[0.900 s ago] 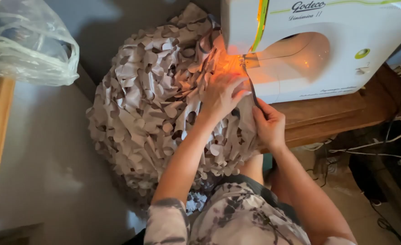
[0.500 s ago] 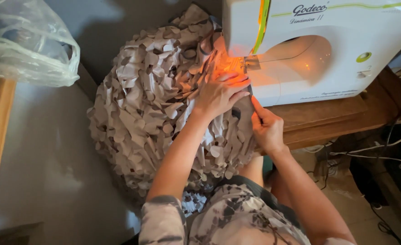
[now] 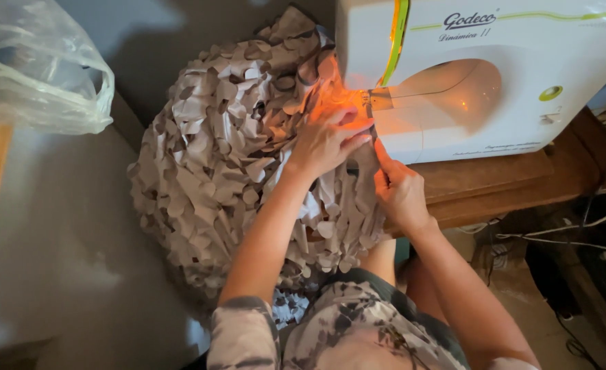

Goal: Sewing a large piece of textured camouflage fabric using a sewing machine and a metal guiding tool.

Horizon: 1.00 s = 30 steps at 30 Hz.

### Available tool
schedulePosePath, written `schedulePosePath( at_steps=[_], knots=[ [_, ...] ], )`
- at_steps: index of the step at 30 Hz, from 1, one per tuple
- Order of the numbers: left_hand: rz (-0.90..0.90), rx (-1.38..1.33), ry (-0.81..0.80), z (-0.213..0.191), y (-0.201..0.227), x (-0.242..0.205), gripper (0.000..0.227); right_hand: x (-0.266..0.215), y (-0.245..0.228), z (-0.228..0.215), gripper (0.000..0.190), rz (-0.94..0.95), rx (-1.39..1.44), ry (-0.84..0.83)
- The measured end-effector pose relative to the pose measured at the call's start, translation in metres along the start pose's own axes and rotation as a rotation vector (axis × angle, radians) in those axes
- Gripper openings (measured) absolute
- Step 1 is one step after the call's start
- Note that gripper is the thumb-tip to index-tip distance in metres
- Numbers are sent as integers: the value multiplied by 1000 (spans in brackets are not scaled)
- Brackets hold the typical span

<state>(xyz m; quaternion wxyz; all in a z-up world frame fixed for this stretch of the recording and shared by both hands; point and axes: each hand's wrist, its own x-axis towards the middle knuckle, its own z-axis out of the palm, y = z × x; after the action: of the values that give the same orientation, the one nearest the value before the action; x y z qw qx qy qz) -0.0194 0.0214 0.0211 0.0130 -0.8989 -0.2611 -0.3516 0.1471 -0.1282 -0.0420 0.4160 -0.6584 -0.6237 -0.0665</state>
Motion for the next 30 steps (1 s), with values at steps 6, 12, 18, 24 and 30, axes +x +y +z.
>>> schedulePosePath(
  at_steps=[6,12,18,24,30],
  knots=[
    [6,-83,-46,10,-23,4,27,16,-20,-11,58,-56,-183,-96],
    [-95,-279,-59,-25,-10,20,44,19,-24,-10,67,-114,-465,-85],
    [-70,-265,-17,-47,2,18,66,32,-28,-8,54,-187,-552,12],
    [-89,-274,-117,-38,-6,22,58,48,-33,-6,49,-303,-452,137],
    [-209,-167,-317,-72,5,45,61,56,-33,-7,54,-301,-377,93]
  ],
)
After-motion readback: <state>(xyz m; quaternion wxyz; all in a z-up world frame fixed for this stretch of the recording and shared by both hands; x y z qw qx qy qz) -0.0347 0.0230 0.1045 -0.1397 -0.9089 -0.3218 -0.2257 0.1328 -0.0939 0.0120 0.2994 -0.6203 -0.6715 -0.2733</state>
